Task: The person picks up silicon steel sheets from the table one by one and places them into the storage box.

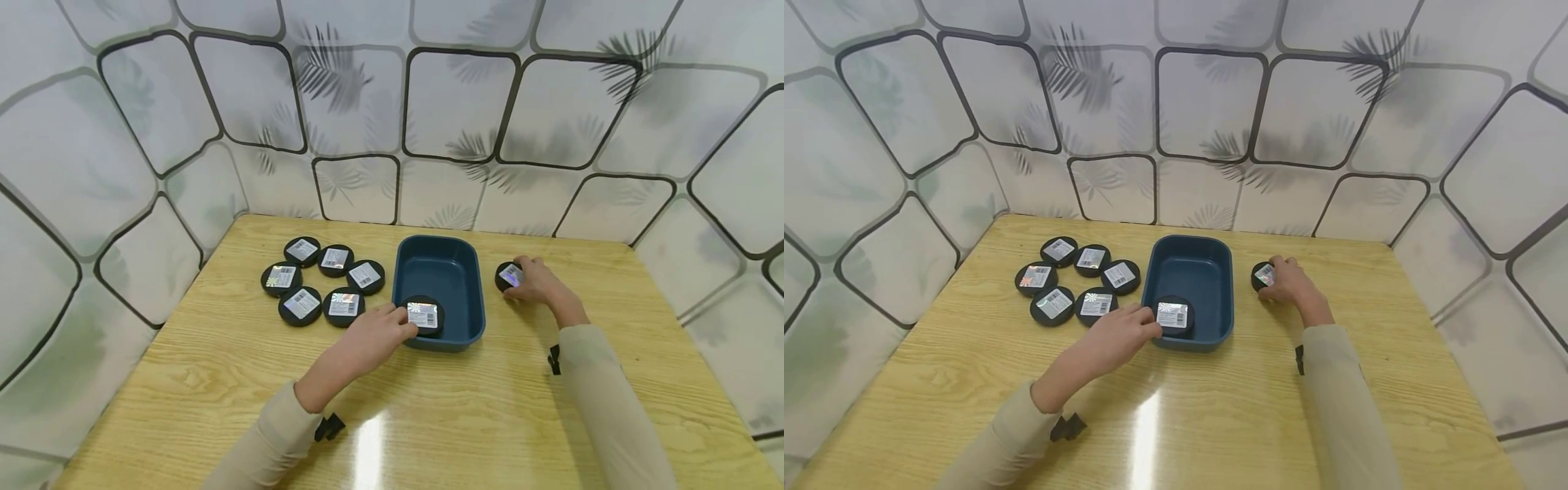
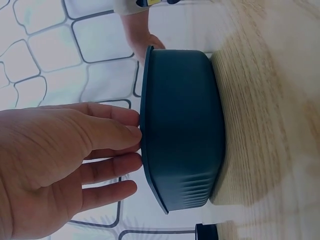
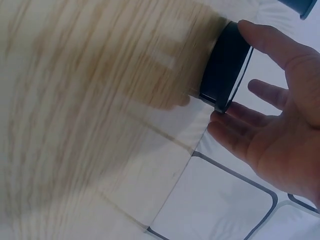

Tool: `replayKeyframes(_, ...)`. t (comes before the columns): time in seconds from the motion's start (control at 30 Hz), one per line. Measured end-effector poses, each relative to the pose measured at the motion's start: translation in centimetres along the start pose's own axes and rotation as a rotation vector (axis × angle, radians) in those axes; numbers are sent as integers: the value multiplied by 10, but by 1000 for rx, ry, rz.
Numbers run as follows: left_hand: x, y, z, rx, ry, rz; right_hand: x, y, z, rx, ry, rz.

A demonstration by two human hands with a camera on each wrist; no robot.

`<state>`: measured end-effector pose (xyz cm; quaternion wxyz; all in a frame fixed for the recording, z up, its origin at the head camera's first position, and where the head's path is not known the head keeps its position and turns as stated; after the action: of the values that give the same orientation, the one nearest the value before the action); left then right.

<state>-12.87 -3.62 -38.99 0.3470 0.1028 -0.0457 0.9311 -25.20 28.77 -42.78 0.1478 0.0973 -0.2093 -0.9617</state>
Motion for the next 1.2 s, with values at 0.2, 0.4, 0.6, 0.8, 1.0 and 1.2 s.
replayKeyframes(0.2, 1, 0, 0, 16, -26, 1, 2, -2, 2, 11, 11, 8)
replayKeyframes(0.4, 0, -2, 1, 25, -52, -9, 2, -3, 4, 6, 10, 12)
replayKeyframes(0.6, 0, -2, 0, 36, -66, -14, 0, -3, 5, 19, 3, 2)
replayKeyframes(0.8, 1, -3, 0, 47, -54, -17, 0, -4, 5, 10, 5, -1)
replayKeyframes(1.0, 1, -2, -1, 36, -61, -16, 1, -5, 4, 2, 9, -5)
replayKeyframes(1.2, 1, -3, -3, 46, -61, -19, 3, -7, 3, -17, 14, 15)
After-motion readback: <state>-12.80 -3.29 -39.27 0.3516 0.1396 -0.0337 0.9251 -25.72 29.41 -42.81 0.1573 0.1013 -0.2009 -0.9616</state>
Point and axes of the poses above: each hand's wrist, its own x-axis towards the middle knuckle, its own z-axis out of the back of the hand, y = z × x, the point moved 4 cm from there along x, towards the middle knuckle, and after that the axes turned 11 degrees about z, right-handed, at the moved point
